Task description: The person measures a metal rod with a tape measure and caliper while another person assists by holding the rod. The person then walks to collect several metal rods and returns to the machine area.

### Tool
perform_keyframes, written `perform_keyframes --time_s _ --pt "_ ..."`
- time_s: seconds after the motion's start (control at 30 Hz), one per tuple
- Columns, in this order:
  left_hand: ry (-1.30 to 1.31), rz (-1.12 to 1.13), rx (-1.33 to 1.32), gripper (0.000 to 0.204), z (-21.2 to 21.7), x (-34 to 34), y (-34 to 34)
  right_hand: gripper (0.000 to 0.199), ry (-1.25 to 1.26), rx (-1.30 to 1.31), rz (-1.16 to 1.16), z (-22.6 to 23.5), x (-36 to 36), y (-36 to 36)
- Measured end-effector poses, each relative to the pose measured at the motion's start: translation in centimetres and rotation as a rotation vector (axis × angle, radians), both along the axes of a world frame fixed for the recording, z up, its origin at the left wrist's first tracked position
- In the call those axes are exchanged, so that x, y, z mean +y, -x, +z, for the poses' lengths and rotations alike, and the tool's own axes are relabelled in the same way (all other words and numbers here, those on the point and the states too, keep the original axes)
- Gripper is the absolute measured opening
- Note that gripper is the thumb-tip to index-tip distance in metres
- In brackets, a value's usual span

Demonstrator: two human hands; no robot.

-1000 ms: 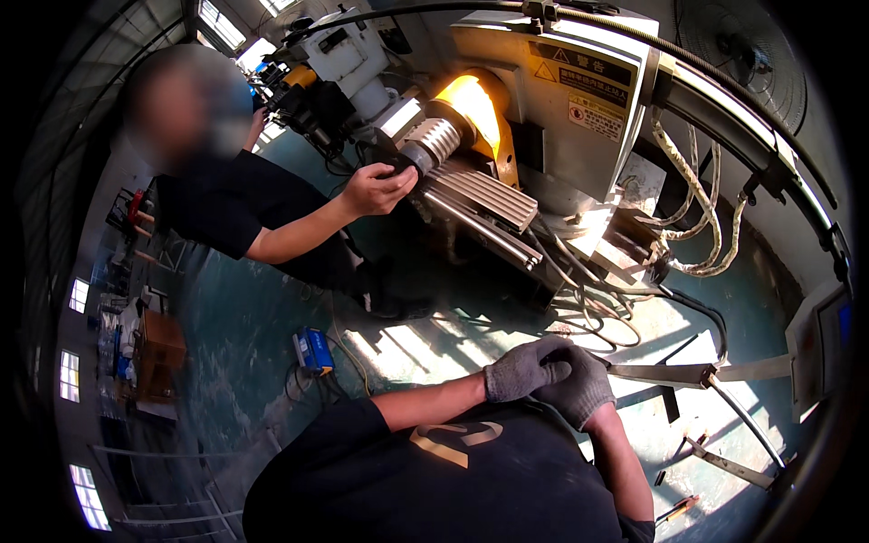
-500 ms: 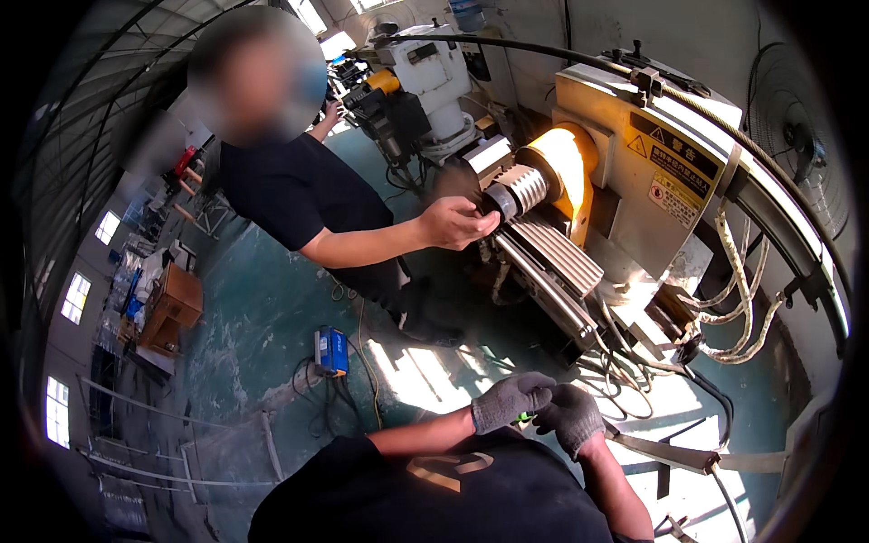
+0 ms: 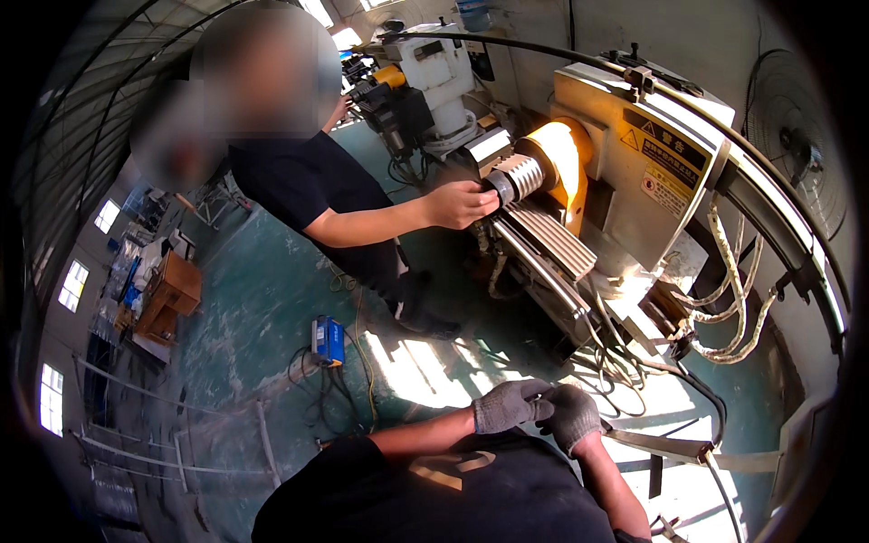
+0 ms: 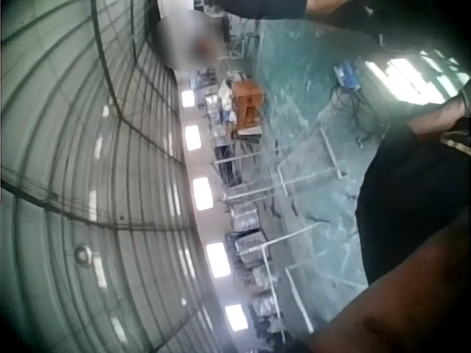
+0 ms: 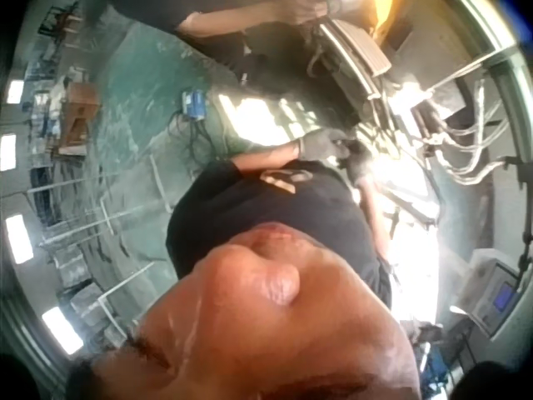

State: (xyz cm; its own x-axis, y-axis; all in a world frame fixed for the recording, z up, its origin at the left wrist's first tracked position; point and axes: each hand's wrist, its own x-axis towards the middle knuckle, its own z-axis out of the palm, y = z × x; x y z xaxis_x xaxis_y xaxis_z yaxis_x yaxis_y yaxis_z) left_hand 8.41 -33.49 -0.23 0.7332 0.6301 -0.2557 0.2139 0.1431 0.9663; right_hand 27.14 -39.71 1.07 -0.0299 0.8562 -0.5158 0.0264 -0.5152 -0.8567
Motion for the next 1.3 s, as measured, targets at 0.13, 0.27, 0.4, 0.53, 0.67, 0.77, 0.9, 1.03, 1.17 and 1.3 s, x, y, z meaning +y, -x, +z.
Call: perform_keyframes --time_s 0.13,0.27,0.4,0.53,0.67,0.77,0.9,1.03,1.17,1.3 --pt "-0.149 0.022 0.341 0.044 0.7 -1.0 0.6 0.027 -0.011 -0.312 0.108 2.3 -0.3 -1.2" --pt "-0.049 0.115 0.256 0.027 -0.1 -1.2 1.6 0.022 -0.159 -0.230 -0.084 5.3 -1.3 -5.0" --pt "-0.098 0.215 0.159 0.022 2.4 0.3 1.8 0.022 -0.371 -0.407 -0.029 11.0 -0.3 -6.8" --pt "-0.403 0.252 0.057 0.013 6.1 4.6 0.4 0.025 -0.577 -0.572 0.087 15.9 2.7 -8.1" --pt "-0.596 0.315 -0.119 0.008 8.0 11.3 -1.9 0.025 -0.794 -0.579 -0.060 19.9 8.1 -11.3" --pt "-0.853 0.336 -0.240 0.007 9.5 17.0 -4.5 0.019 -0.915 -0.809 -0.327 24.0 14.7 -14.2" --pt "-1.217 0.273 -0.077 0.009 9.5 24.8 -6.8 0.019 -1.077 -1.119 -0.482 27.7 24.9 -19.8" --pt "-1.333 0.183 0.061 0.015 4.5 31.2 -9.3 0.021 -0.611 -1.533 -0.449 30.3 32.7 -25.0" --pt "-1.352 0.150 0.157 0.019 3.5 31.9 -9.0 0.020 -0.435 -1.396 -0.278 32.1 39.6 -26.9" --pt "-1.383 0.126 0.115 0.024 4.2 32.0 -9.3 0.051 -0.257 -1.408 -0.090 33.5 43.9 -28.4"
